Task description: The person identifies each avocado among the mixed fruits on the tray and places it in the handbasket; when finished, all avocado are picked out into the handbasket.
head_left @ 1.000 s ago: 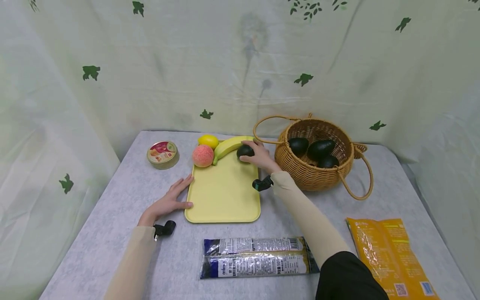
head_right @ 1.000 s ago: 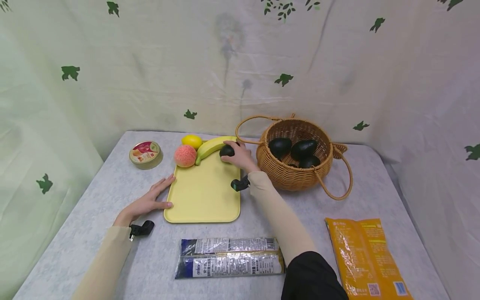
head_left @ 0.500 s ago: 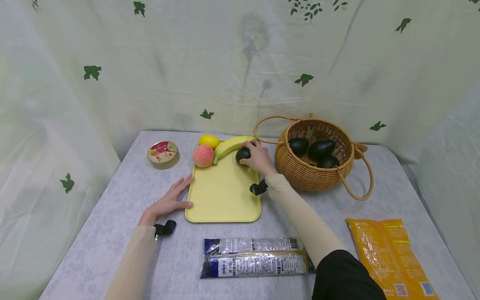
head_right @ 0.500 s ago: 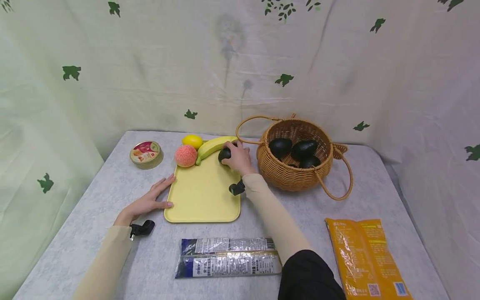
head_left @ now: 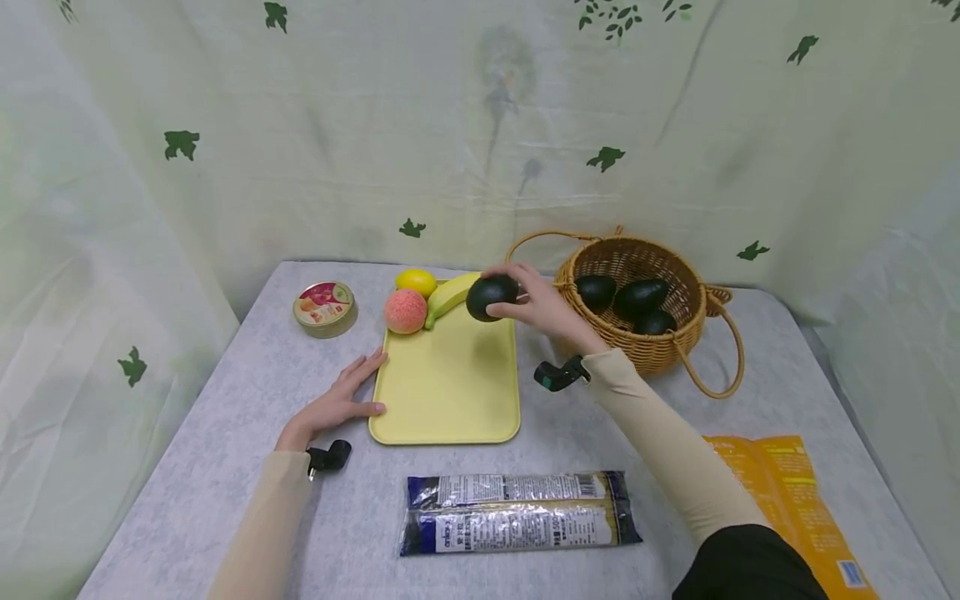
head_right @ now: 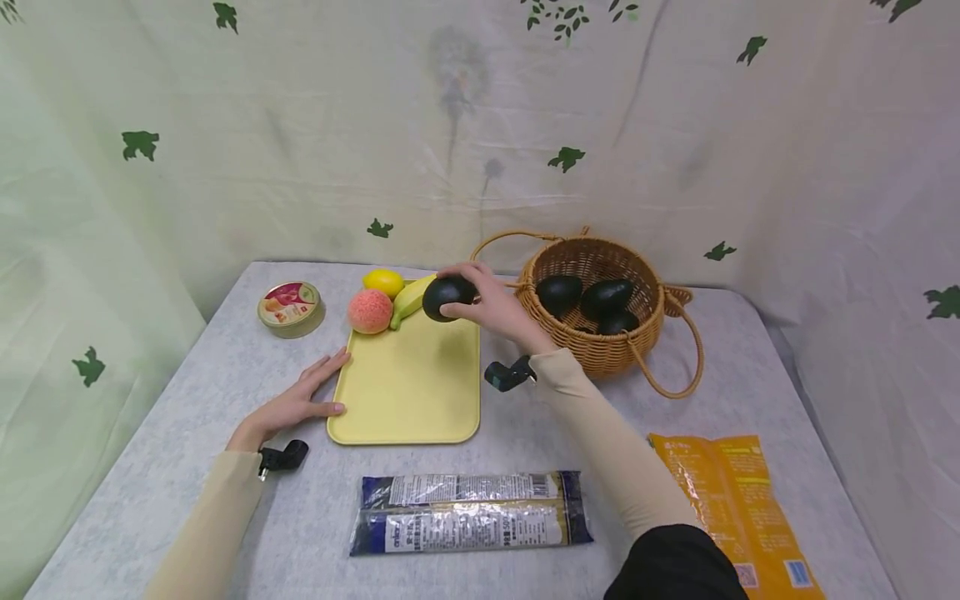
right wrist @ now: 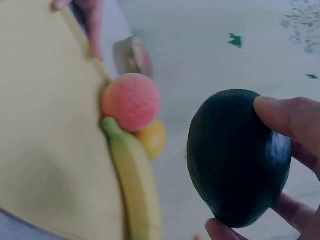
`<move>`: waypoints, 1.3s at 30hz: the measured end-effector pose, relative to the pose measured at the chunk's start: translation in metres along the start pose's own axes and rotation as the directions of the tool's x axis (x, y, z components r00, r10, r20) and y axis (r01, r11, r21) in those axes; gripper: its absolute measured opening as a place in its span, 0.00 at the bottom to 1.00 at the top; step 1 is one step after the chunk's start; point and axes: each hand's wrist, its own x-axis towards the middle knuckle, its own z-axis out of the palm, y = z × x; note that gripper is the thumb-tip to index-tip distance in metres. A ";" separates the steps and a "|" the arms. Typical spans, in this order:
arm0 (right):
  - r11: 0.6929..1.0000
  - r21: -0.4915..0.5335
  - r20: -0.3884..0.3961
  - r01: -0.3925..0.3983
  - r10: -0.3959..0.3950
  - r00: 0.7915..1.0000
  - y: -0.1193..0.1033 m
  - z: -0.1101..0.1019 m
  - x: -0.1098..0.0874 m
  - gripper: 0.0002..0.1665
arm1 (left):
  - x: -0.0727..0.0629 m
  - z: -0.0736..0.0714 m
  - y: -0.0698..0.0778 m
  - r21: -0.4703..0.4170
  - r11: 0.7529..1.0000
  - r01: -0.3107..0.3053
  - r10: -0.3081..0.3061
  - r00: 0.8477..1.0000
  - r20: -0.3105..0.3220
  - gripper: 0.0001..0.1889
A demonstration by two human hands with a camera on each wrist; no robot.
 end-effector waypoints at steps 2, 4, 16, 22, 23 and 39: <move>1.000 0.019 -0.002 0.019 -0.019 1.000 -0.015 -0.016 -0.011 0.28 | -0.001 0.000 0.000 -0.001 1.000 -0.002 0.002 1.000 -0.001 0.46; 0.999 0.046 -0.012 0.024 -0.024 1.000 -0.020 -0.032 -0.019 0.28 | 0.000 -0.001 0.000 -0.003 1.000 -0.006 0.006 1.000 0.000 0.46; 0.989 0.037 -0.125 -0.142 0.146 0.981 0.016 -0.108 -0.062 0.31 | 0.001 -0.002 -0.004 -0.014 1.000 0.018 -0.018 1.000 0.008 0.47; 0.972 0.028 -0.140 -0.234 0.236 0.962 0.037 -0.125 -0.076 0.33 | 0.001 -0.001 -0.004 -0.014 1.000 0.017 -0.017 1.000 0.006 0.47; 0.969 0.023 -0.140 -0.245 0.246 0.959 0.040 -0.126 -0.077 0.33 | 0.000 -0.001 -0.004 -0.014 1.000 0.016 -0.015 1.000 0.005 0.47; 0.926 -0.198 -0.130 -0.321 0.300 0.945 0.061 -0.126 -0.084 0.26 | 0.001 0.001 -0.001 -0.006 1.000 -0.014 0.014 1.000 0.001 0.47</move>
